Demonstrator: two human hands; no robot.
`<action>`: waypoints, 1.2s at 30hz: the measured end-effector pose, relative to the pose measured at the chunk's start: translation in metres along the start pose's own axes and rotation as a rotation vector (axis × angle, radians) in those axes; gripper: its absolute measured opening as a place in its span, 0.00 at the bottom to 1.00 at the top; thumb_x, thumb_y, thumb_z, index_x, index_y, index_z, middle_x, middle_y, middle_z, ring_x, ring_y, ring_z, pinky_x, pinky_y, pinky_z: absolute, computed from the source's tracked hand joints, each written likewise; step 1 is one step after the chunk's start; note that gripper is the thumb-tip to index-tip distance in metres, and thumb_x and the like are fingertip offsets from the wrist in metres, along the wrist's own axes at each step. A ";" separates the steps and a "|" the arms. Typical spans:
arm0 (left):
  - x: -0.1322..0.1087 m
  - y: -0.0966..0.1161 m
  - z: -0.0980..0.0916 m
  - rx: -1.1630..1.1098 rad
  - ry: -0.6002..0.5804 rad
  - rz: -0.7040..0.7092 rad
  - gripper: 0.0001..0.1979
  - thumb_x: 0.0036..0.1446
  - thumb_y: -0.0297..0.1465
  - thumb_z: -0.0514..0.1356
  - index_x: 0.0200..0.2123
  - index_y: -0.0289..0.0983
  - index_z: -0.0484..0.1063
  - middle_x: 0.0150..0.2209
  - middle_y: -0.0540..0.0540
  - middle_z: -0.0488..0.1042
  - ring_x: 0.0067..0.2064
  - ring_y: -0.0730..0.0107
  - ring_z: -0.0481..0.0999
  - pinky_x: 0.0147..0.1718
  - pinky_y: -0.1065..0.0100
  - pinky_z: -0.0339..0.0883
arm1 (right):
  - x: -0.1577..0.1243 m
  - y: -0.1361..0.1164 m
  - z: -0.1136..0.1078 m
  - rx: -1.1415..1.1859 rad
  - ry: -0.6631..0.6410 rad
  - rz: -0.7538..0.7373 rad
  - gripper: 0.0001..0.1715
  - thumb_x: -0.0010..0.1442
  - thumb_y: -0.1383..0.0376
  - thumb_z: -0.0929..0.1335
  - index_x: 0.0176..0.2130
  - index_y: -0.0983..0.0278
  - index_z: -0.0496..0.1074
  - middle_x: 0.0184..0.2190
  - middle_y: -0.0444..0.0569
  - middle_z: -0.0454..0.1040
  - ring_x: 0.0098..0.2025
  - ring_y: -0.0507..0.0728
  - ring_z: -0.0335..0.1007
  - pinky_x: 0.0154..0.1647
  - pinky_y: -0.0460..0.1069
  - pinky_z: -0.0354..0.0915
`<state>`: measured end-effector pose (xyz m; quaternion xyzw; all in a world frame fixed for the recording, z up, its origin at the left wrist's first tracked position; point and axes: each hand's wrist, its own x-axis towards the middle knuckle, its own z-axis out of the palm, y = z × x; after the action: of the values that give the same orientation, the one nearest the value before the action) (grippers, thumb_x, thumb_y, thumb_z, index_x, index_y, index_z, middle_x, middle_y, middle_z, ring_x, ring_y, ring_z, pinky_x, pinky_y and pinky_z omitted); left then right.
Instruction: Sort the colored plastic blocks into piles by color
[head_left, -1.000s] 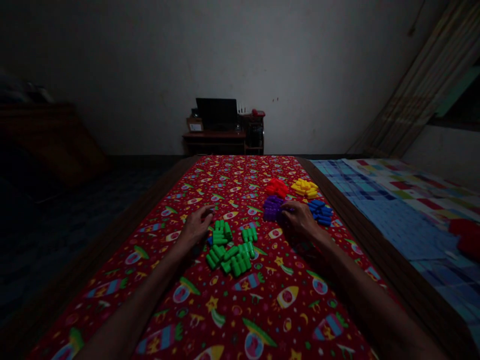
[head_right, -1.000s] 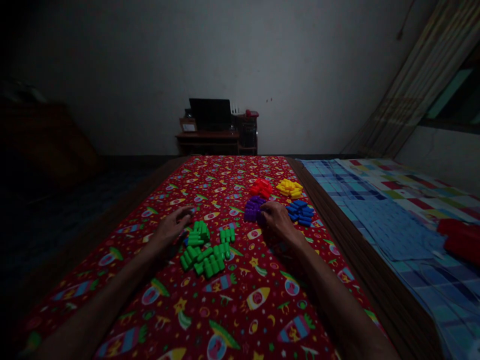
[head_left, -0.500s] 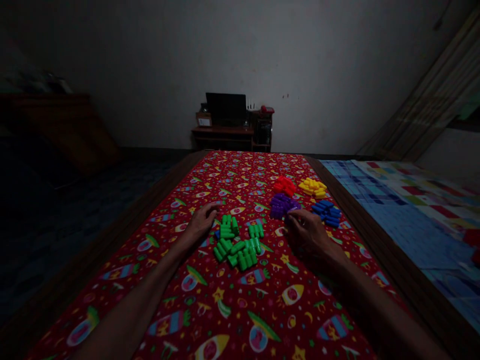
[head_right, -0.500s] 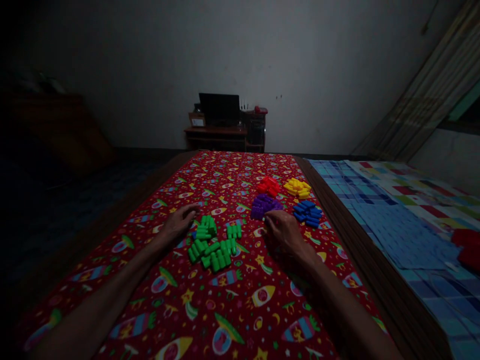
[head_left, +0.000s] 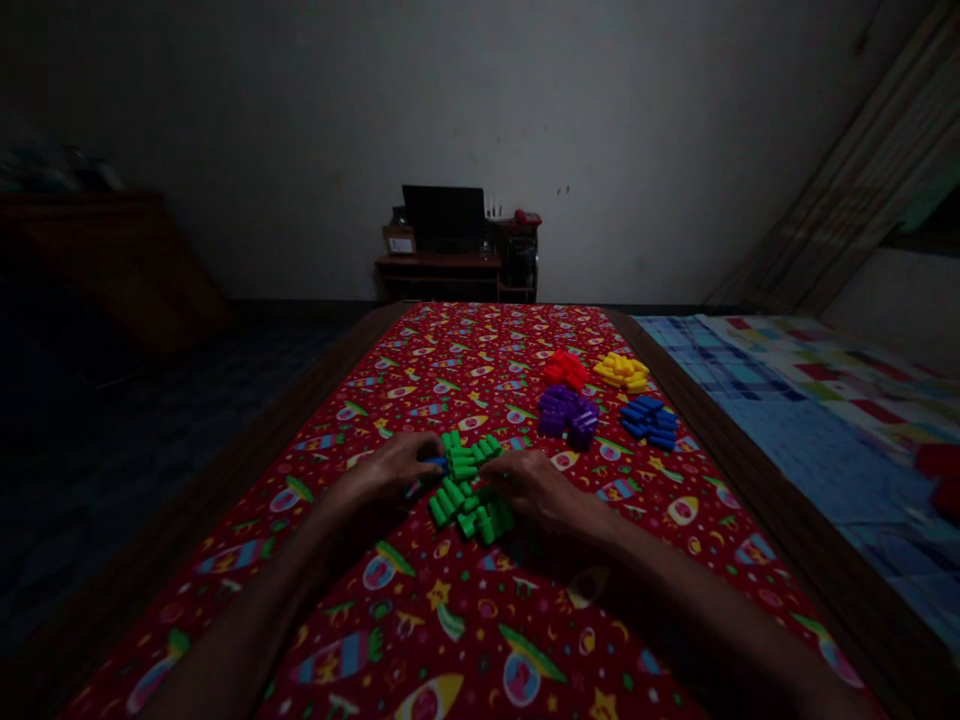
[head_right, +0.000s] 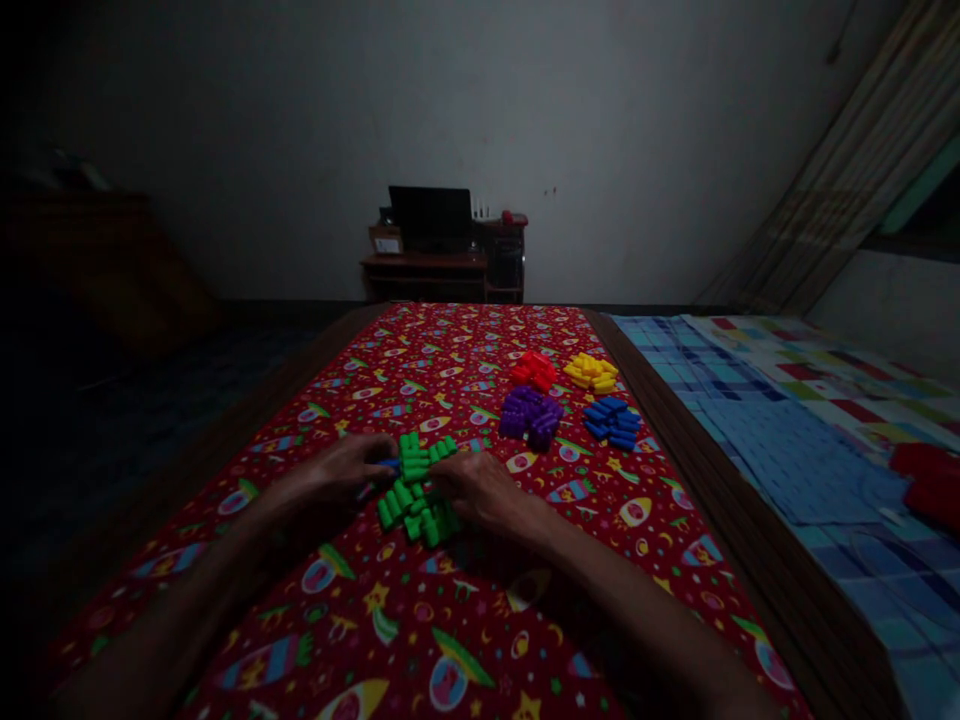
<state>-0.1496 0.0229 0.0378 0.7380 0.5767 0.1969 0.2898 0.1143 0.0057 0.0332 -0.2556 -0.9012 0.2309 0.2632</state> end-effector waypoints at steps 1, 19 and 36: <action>0.001 0.001 -0.002 -0.017 0.044 -0.015 0.12 0.41 0.42 0.62 0.26 0.40 0.74 0.24 0.50 0.77 0.26 0.64 0.75 0.25 0.69 0.68 | 0.004 -0.001 0.000 0.012 0.027 0.007 0.13 0.60 0.69 0.65 0.45 0.64 0.75 0.34 0.50 0.77 0.33 0.53 0.70 0.35 0.45 0.61; -0.006 0.061 0.012 -0.098 0.349 0.228 0.21 0.51 0.49 0.58 0.40 0.41 0.77 0.41 0.43 0.80 0.41 0.57 0.80 0.44 0.58 0.74 | -0.063 0.056 -0.122 -0.199 0.296 0.367 0.13 0.59 0.61 0.67 0.36 0.65 0.79 0.32 0.50 0.80 0.31 0.54 0.73 0.31 0.45 0.63; 0.001 0.036 0.005 0.009 0.369 0.204 0.20 0.54 0.48 0.55 0.38 0.42 0.77 0.42 0.44 0.80 0.43 0.57 0.79 0.46 0.61 0.71 | -0.081 0.105 -0.177 -0.466 0.258 0.462 0.17 0.59 0.63 0.64 0.34 0.70 0.79 0.25 0.51 0.76 0.25 0.52 0.66 0.27 0.45 0.55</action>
<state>-0.1200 0.0171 0.0573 0.7454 0.5432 0.3543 0.1543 0.3136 0.0887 0.0801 -0.5329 -0.8074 0.0385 0.2502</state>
